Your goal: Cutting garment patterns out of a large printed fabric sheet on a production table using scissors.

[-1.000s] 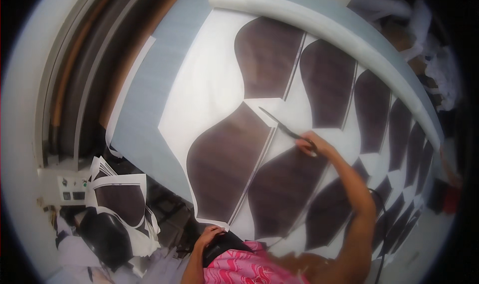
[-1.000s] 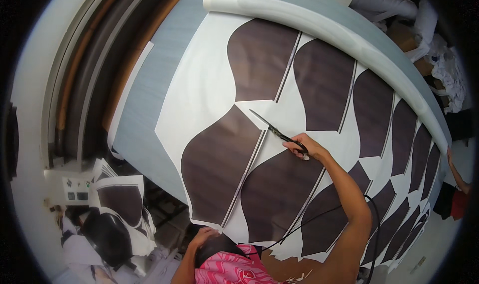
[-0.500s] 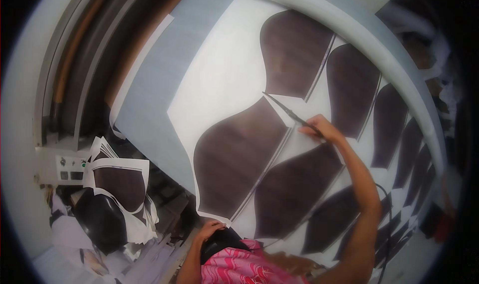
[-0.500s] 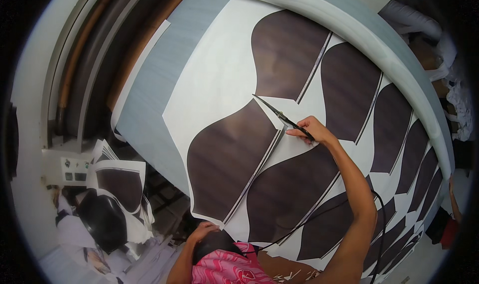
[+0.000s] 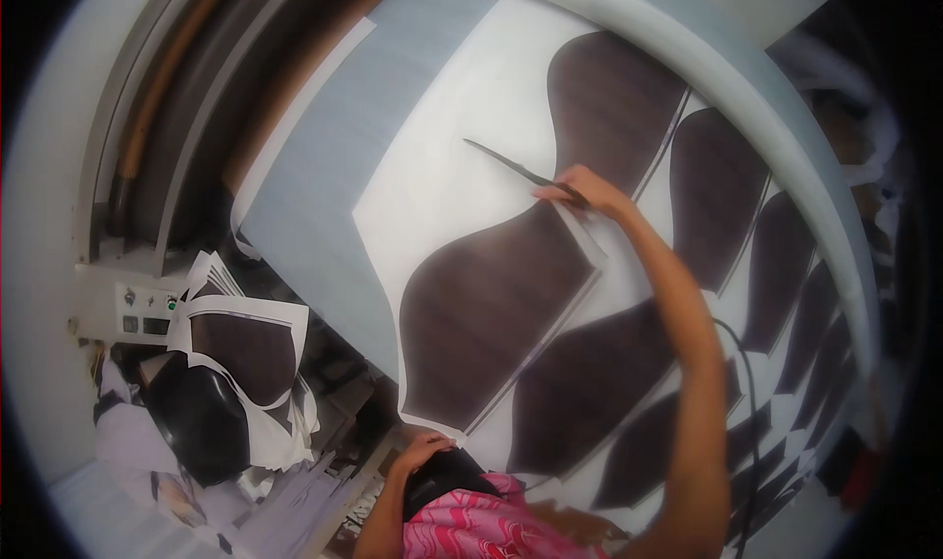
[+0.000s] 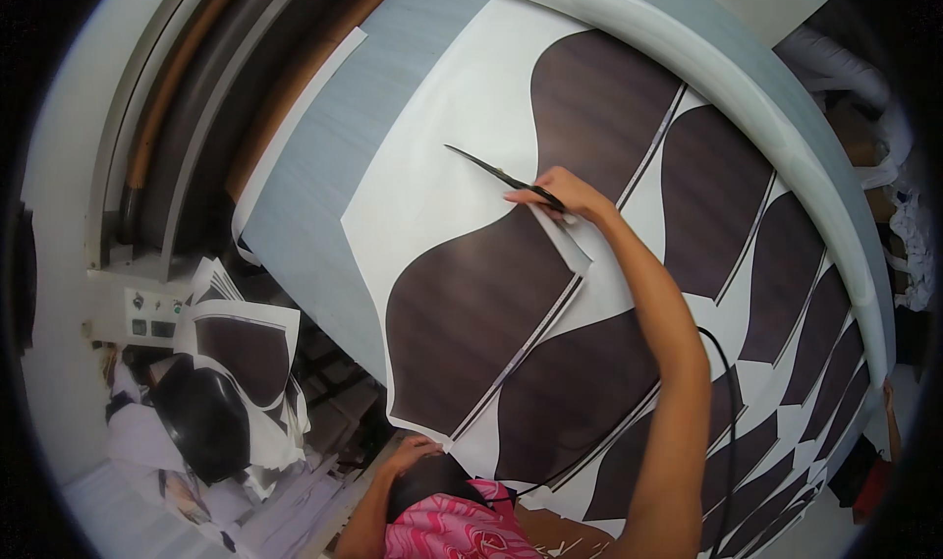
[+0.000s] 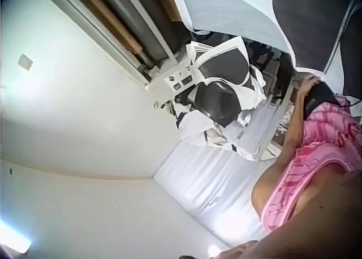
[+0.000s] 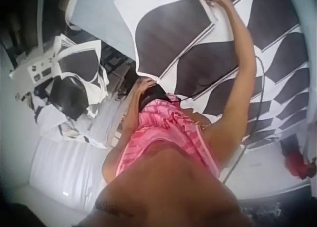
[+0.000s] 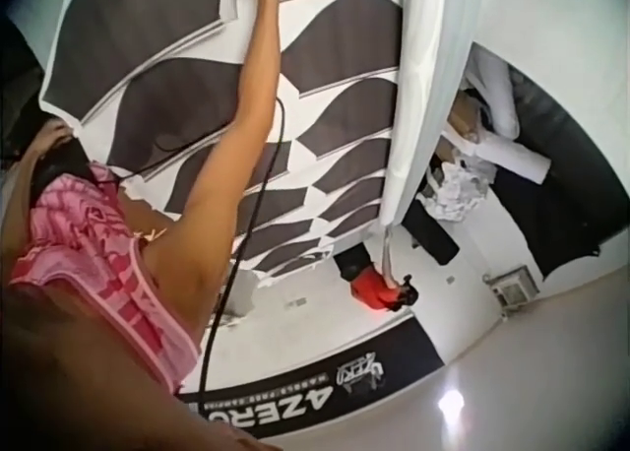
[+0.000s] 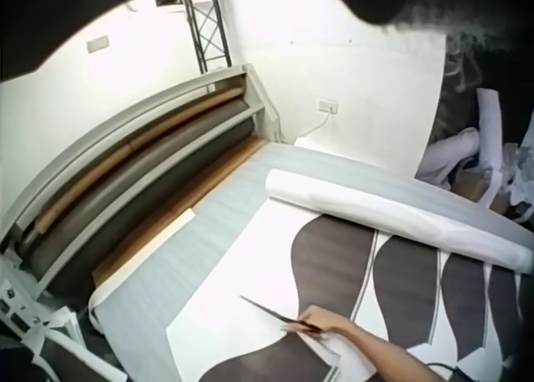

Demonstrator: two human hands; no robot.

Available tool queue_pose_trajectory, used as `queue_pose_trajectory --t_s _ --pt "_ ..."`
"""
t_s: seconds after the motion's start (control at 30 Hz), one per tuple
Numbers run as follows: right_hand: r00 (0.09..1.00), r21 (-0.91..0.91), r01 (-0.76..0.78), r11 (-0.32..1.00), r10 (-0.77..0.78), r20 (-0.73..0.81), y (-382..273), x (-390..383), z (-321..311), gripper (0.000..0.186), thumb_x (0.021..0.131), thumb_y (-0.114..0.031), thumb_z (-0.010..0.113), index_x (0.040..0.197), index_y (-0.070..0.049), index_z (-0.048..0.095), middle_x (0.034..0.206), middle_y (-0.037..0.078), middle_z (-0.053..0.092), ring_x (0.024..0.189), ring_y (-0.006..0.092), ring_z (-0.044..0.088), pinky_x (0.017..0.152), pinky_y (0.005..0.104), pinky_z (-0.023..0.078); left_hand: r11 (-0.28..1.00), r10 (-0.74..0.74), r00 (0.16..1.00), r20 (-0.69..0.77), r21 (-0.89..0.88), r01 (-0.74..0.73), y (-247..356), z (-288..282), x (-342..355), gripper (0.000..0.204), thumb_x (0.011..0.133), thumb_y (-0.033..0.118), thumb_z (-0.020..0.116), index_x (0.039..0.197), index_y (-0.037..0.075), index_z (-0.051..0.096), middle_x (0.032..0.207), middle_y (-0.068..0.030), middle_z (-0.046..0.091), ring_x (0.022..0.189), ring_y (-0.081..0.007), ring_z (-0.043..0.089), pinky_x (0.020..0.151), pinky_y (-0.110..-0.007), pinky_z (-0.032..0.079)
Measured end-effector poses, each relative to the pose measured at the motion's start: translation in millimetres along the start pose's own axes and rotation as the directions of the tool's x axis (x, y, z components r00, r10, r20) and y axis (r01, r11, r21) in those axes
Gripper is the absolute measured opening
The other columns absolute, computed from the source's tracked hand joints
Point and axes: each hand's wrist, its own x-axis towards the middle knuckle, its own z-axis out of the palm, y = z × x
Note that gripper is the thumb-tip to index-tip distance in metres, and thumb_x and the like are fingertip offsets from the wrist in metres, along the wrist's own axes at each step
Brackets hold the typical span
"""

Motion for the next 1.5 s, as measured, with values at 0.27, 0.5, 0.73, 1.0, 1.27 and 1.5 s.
queue_pose_trajectory --t_s 0.27,0.5,0.73,1.0,1.27,1.5 --pt "0.989 -0.135 -0.025 0.991 0.005 -0.145 -87 94 52 0.063 0.065 -0.057 0.087 0.049 -0.009 0.05 0.047 0.001 0.048 0.041 0.0123 0.047 0.042 0.0282 0.035 0.999 0.03 0.999 -0.04 0.039 -0.028 -17 -4 -10 0.027 0.09 0.027 0.071 0.098 0.001 0.072 0.093 -0.0059 0.07 0.09 -0.0136 0.062 0.083 -0.027 0.047" --pt "0.975 -0.286 -0.013 0.958 -0.051 -0.217 -83 2 63 0.061 0.068 -0.057 0.085 0.05 -0.007 0.054 0.046 0.002 0.049 0.041 0.0114 0.049 0.042 0.0285 0.037 0.782 0.066 0.943 -0.327 -0.57 -0.252 -22 -8 -21 0.023 0.095 0.026 0.066 0.098 0.003 0.065 0.095 -0.0063 0.065 0.095 -0.0151 0.062 0.082 -0.033 0.052" --pt "0.971 -0.32 -0.142 0.937 0.07 -0.227 -36 -179 127 0.052 0.074 -0.047 0.086 0.056 -0.007 0.06 0.047 -0.002 0.049 0.041 0.0082 0.045 0.04 0.0272 0.032 0.867 0.477 0.579 -0.661 0.244 -0.435 -25 -59 -70 0.023 0.101 0.02 0.057 0.102 -0.002 0.062 0.078 -0.0077 0.064 0.076 -0.0166 0.066 0.072 -0.03 0.055" --pt "0.848 0.249 -0.226 0.942 0.317 -0.425 34 -402 253 0.052 0.083 -0.038 0.081 0.052 -0.01 0.049 0.044 -0.002 0.044 0.035 0.0083 0.042 0.035 0.0266 0.028 0.663 0.568 0.113 -0.815 0.373 -0.649 52 -147 -254 0.03 0.105 0.025 0.046 0.099 -0.001 0.059 0.085 -0.0089 0.06 0.083 -0.0193 0.054 0.073 -0.036 0.044" --pt "0.725 0.291 -0.283 0.914 0.403 -0.559 11 -533 395 0.048 0.085 -0.038 0.079 0.055 -0.011 0.051 0.046 -0.002 0.046 0.038 0.0077 0.043 0.038 0.0267 0.029 0.209 0.154 0.284 -0.946 -0.25 -0.946 -105 -309 -310 0.028 0.099 0.014 0.05 0.117 -0.001 0.065 0.104 -0.0106 0.067 0.088 -0.0194 0.065 0.079 -0.035 0.055" --pt "0.652 0.42 -0.368 0.829 0.553 -0.52 27 -657 499 0.048 0.084 -0.046 0.078 0.062 -0.008 0.057 0.052 -0.002 0.05 0.041 0.0064 0.045 0.039 0.0233 0.031 0.248 -0.313 0.197 -0.929 -0.28 -0.927 -284 -312 -236 0.036 0.081 0.008 0.054 0.111 -0.013 0.056 0.108 -0.0208 0.061 0.088 -0.0319 0.063 0.075 -0.043 0.056"
